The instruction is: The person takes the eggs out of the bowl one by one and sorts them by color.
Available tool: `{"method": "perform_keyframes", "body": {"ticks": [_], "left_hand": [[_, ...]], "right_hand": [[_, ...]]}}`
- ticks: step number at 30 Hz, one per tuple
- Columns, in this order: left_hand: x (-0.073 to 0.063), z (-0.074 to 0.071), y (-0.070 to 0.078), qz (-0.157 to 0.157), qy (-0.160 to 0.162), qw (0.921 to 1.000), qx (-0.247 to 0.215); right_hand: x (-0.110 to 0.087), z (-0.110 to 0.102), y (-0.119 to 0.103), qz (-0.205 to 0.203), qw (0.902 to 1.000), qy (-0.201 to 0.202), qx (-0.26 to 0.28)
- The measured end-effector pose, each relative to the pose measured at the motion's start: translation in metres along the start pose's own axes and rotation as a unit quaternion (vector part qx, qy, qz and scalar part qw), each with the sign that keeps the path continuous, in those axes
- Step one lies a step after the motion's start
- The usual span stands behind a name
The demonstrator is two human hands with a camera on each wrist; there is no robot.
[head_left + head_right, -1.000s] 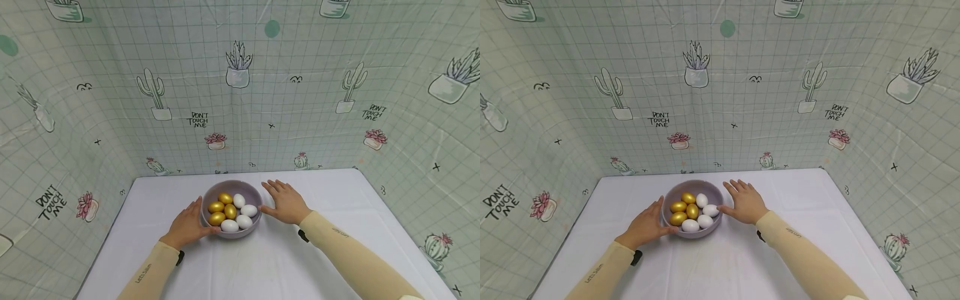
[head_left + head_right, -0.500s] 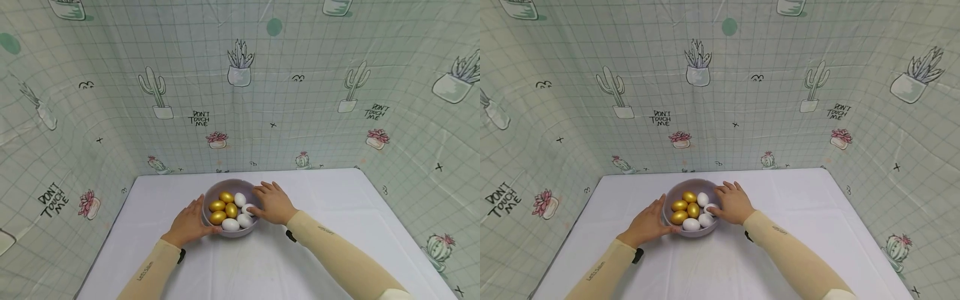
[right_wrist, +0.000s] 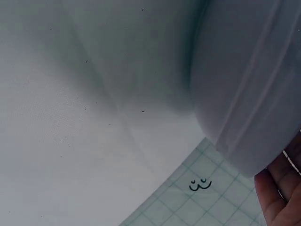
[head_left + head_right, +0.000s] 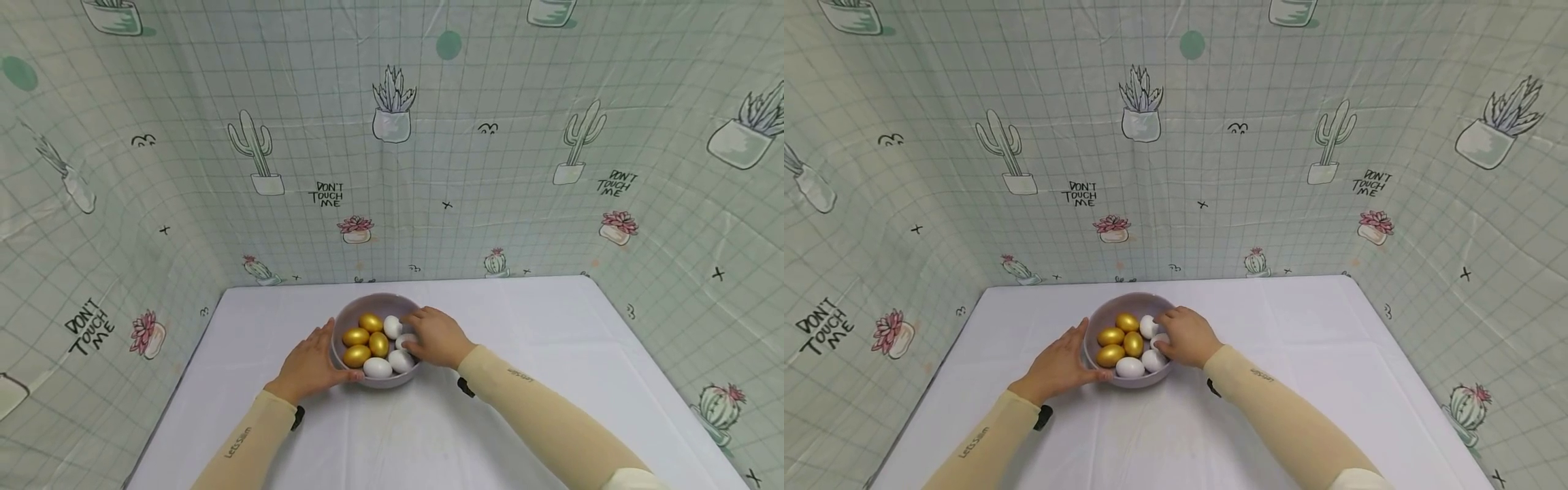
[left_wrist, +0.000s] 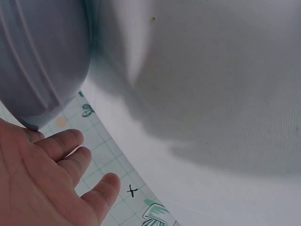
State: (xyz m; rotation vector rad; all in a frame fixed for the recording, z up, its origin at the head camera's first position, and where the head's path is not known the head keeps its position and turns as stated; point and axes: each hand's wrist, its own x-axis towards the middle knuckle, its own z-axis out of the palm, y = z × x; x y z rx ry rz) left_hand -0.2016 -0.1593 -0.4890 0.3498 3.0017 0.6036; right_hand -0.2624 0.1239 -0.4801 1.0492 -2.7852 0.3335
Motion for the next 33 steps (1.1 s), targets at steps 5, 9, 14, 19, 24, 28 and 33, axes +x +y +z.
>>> {"method": "perform_keyframes", "body": {"ticks": [5,9,14,19,24,28,33], "left_hand": [[-0.001,0.000,0.001,-0.003,-0.004,1.0000,-0.002],[-0.002,-0.001,0.001,-0.002,-0.003,1.0000,-0.004],[-0.002,-0.002,0.001,-0.002,-0.003,1.0000,-0.006],[-0.001,-0.001,0.001,0.000,-0.002,1.0000,-0.007],[0.000,-0.001,0.000,0.000,-0.004,1.0000,-0.006],[0.000,-0.001,0.000,0.001,-0.004,1.0000,-0.004],[0.000,-0.001,0.000,0.002,-0.006,1.0000,-0.003]], "right_hand": [[0.001,-0.001,-0.006,-0.020,0.9993,-0.032,0.009],[0.003,-0.001,-0.010,-0.030,0.9982,-0.049,0.015],[0.008,-0.002,-0.013,-0.026,0.9975,-0.064,0.010],[0.011,-0.001,-0.014,-0.010,0.9958,-0.091,-0.001],[0.013,-0.003,-0.015,0.005,0.9940,-0.109,0.001],[0.016,-0.007,-0.020,0.015,0.9918,-0.127,0.003],[0.021,-0.006,-0.022,0.020,0.9883,-0.151,-0.007]]}}
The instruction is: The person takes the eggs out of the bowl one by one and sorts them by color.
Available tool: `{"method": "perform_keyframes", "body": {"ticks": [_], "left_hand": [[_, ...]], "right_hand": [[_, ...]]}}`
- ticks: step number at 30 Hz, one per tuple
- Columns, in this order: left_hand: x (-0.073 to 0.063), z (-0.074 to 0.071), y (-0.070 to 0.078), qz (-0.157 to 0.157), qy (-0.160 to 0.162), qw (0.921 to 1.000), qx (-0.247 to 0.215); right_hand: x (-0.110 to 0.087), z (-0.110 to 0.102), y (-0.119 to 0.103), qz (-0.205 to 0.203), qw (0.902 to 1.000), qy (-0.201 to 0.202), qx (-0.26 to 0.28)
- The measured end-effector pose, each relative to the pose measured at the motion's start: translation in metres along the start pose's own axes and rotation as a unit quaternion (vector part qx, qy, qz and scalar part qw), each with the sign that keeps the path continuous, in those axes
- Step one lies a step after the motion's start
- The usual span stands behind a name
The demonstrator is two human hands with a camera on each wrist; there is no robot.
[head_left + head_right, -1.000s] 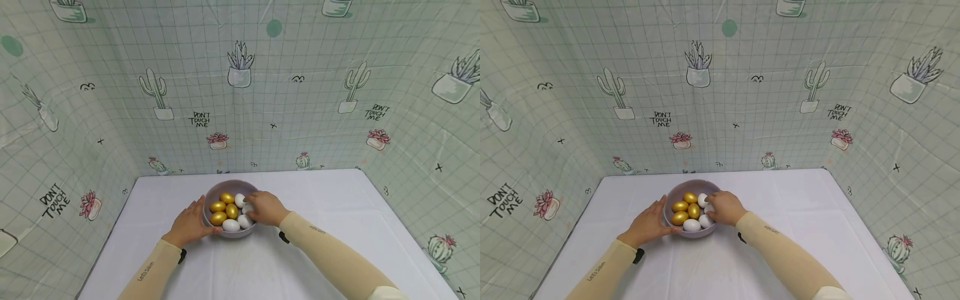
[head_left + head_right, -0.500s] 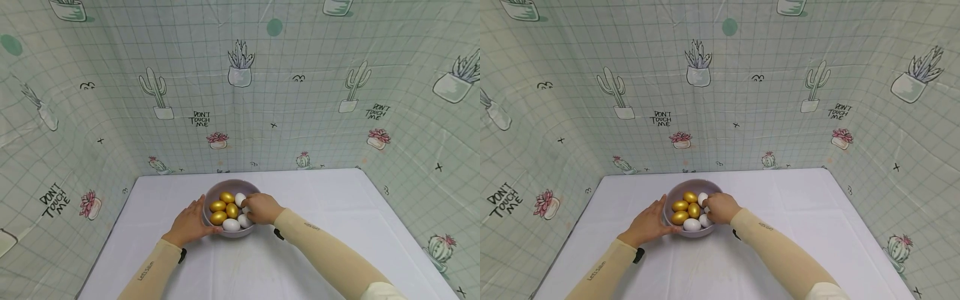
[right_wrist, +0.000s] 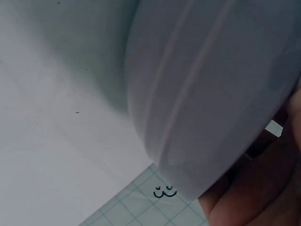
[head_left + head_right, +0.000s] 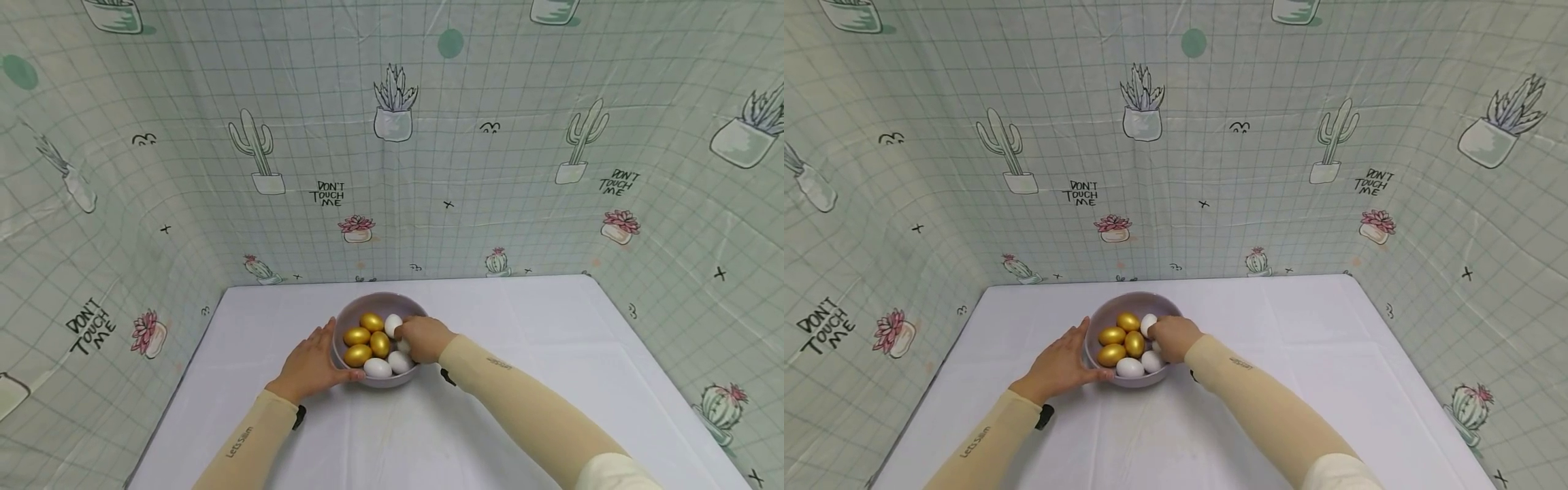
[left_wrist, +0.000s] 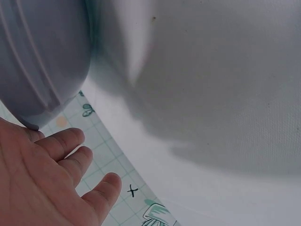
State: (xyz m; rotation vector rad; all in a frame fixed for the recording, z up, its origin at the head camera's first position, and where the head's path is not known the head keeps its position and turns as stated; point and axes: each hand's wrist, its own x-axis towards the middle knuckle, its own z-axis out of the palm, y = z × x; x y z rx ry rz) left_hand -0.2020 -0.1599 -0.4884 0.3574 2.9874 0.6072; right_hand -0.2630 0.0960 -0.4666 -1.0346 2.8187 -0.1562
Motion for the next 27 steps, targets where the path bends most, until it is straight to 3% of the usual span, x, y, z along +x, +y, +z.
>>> {"method": "perform_keyframes", "body": {"ticks": [9,19,27], "left_hand": [[0.000,0.001,-0.001,0.003,0.000,1.0000,-0.001],[0.001,0.001,-0.001,0.003,0.002,1.0000,0.004],[0.001,0.001,-0.002,0.002,0.002,1.0000,0.005]], "right_hand": [[0.005,0.003,0.000,-0.009,0.9998,-0.008,-0.015],[0.009,0.001,-0.002,0.004,0.9985,-0.042,-0.036],[0.012,0.004,0.002,-0.009,0.9984,-0.039,-0.040]]}}
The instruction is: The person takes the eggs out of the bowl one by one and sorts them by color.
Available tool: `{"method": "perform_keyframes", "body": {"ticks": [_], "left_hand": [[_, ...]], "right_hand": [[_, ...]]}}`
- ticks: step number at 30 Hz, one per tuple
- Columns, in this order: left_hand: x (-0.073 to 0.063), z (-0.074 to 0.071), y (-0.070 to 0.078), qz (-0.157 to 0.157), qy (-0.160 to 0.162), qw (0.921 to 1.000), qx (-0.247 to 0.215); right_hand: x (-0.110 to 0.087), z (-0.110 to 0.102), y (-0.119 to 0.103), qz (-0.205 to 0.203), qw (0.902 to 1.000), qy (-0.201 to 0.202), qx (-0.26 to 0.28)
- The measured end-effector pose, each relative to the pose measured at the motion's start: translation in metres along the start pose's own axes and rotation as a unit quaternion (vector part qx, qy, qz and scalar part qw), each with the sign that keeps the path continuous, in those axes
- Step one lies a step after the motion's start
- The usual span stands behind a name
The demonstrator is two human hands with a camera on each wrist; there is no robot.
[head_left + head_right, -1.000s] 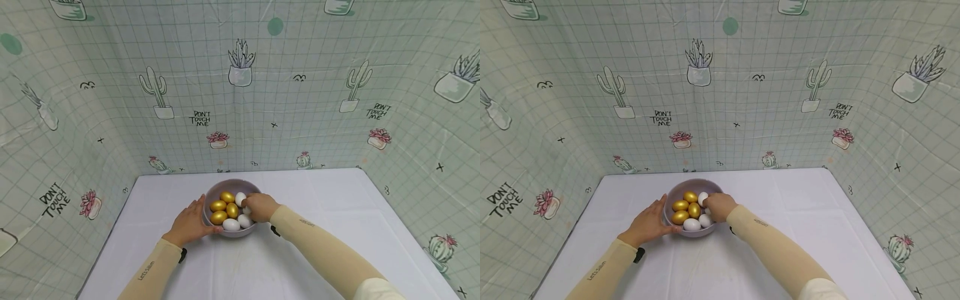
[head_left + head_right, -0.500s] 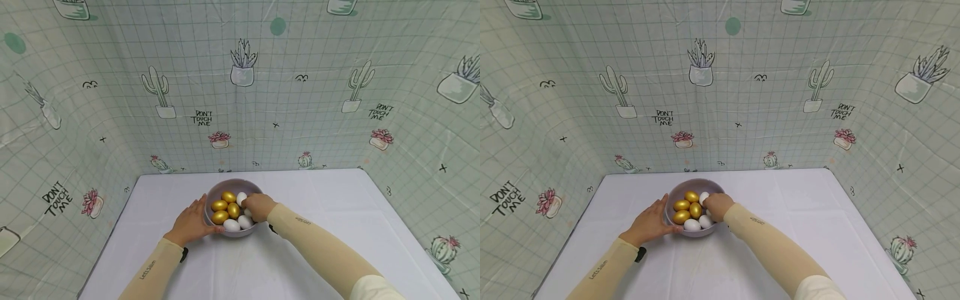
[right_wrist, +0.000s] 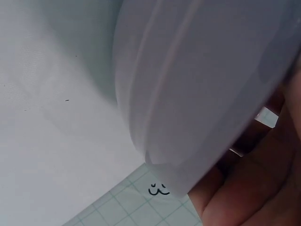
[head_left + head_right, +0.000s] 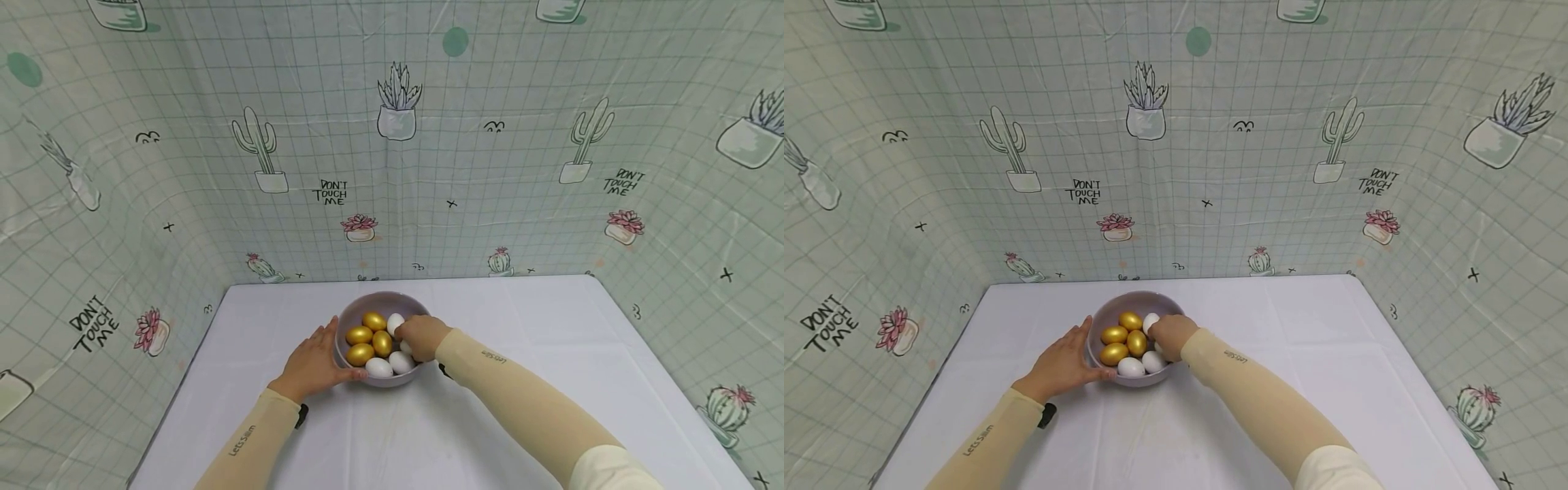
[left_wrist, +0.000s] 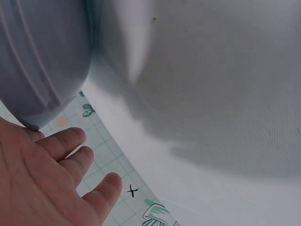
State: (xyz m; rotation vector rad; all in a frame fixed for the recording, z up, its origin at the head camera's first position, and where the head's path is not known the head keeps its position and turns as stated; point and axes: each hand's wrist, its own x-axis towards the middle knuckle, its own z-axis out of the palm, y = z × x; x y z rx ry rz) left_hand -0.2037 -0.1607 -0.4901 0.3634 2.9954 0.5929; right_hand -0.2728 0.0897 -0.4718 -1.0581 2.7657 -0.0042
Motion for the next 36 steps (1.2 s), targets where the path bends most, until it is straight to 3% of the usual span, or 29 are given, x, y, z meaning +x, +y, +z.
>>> {"method": "perform_keyframes", "body": {"ticks": [14,23,29,36], "left_hand": [[0.001,0.000,0.000,-0.006,-0.002,1.0000,0.002],[0.001,0.001,-0.001,-0.007,-0.004,1.0000,-0.004],[0.001,0.001,-0.001,-0.004,-0.001,1.0000,-0.002],[0.000,0.001,0.000,-0.006,-0.001,1.0000,-0.003]], "right_hand": [[-0.009,-0.018,0.003,-0.015,0.9990,0.039,0.017],[-0.015,-0.037,0.016,-0.002,0.9919,0.081,0.098],[-0.023,-0.047,0.034,0.006,0.9771,0.132,0.166],[-0.030,-0.045,0.060,0.059,0.9427,0.190,0.267]]}}
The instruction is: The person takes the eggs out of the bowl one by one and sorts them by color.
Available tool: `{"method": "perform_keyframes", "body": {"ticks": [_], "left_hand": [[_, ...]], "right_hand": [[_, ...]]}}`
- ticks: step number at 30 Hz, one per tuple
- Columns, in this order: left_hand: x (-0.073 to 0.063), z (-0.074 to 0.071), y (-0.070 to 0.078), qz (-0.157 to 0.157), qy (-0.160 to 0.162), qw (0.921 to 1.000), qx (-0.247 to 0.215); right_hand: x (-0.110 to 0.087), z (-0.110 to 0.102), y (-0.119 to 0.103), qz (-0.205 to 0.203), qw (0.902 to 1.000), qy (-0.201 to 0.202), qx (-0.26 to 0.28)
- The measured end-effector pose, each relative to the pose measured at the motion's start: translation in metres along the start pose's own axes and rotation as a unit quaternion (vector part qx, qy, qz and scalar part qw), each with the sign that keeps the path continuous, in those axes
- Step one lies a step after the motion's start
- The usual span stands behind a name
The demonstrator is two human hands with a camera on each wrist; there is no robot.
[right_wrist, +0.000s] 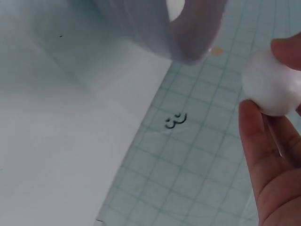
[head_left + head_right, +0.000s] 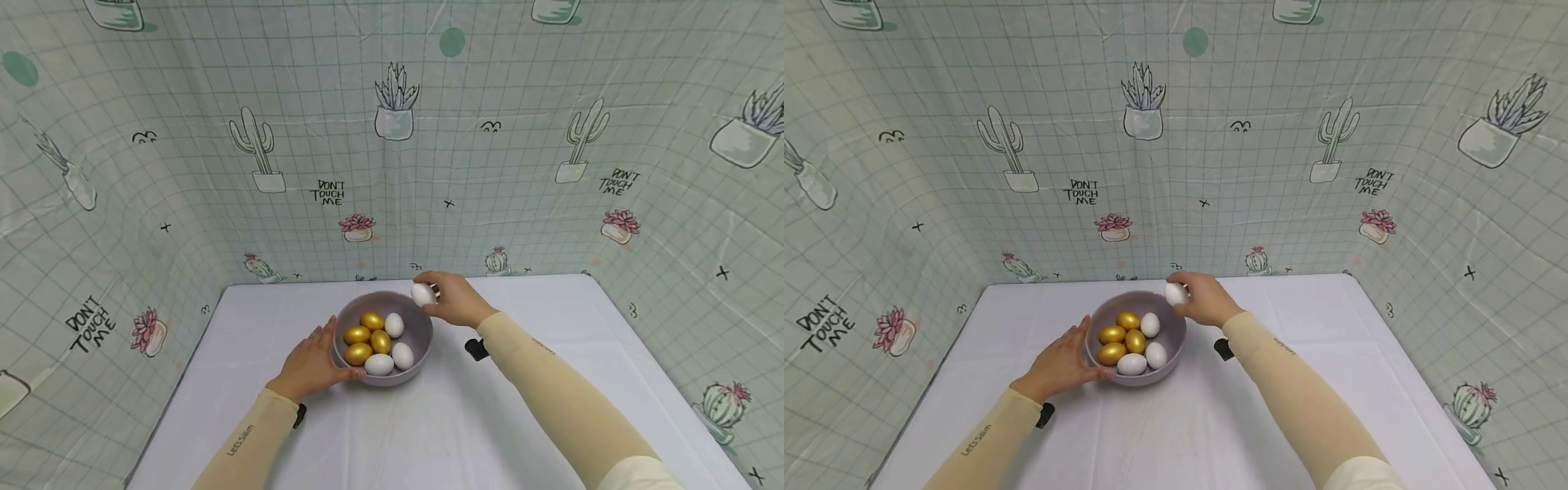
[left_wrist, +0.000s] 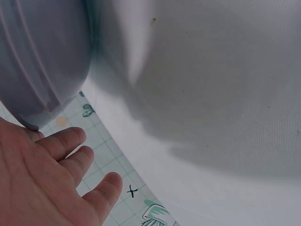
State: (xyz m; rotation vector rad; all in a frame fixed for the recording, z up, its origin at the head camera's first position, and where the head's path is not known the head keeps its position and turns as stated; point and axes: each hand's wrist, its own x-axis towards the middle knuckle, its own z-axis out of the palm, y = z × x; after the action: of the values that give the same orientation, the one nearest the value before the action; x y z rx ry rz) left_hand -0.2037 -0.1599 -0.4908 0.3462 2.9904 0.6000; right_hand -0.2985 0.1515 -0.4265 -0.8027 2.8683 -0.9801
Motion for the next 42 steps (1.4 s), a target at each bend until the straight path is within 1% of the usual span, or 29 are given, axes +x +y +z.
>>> {"method": "perform_keyframes", "body": {"ticks": [4,8,12,16,20,23,30,35,42], "left_hand": [[0.000,0.001,0.000,0.001,0.003,1.0000,-0.001],[0.000,0.002,-0.001,-0.001,0.001,1.0000,-0.002],[0.001,0.003,-0.001,-0.002,0.002,1.0000,-0.005],[0.001,0.002,-0.001,-0.002,0.002,1.0000,-0.003],[0.000,0.001,-0.001,-0.004,0.002,1.0000,-0.005],[0.000,0.001,0.000,-0.006,0.002,0.9999,-0.008],[0.000,0.003,-0.001,-0.006,0.006,0.9999,-0.009],[0.000,0.003,-0.001,-0.007,0.004,0.9999,-0.007],[-0.001,0.001,0.000,-0.011,0.001,0.9999,-0.005]], "right_hand": [[-0.003,-0.002,0.018,0.039,0.9982,0.034,0.030],[-0.007,-0.001,0.034,0.076,0.9950,0.050,0.041],[-0.011,0.004,0.049,0.113,0.9919,0.047,0.034],[-0.013,0.010,0.061,0.136,0.9900,0.037,0.014],[-0.016,0.019,0.071,0.151,0.9882,0.027,-0.001],[-0.018,0.026,0.075,0.161,0.9869,0.011,-0.007],[-0.022,0.034,0.074,0.164,0.9862,-0.013,-0.022],[-0.023,0.038,0.074,0.169,0.9852,-0.015,-0.026],[-0.023,0.043,0.077,0.166,0.9855,-0.013,-0.034]]}}
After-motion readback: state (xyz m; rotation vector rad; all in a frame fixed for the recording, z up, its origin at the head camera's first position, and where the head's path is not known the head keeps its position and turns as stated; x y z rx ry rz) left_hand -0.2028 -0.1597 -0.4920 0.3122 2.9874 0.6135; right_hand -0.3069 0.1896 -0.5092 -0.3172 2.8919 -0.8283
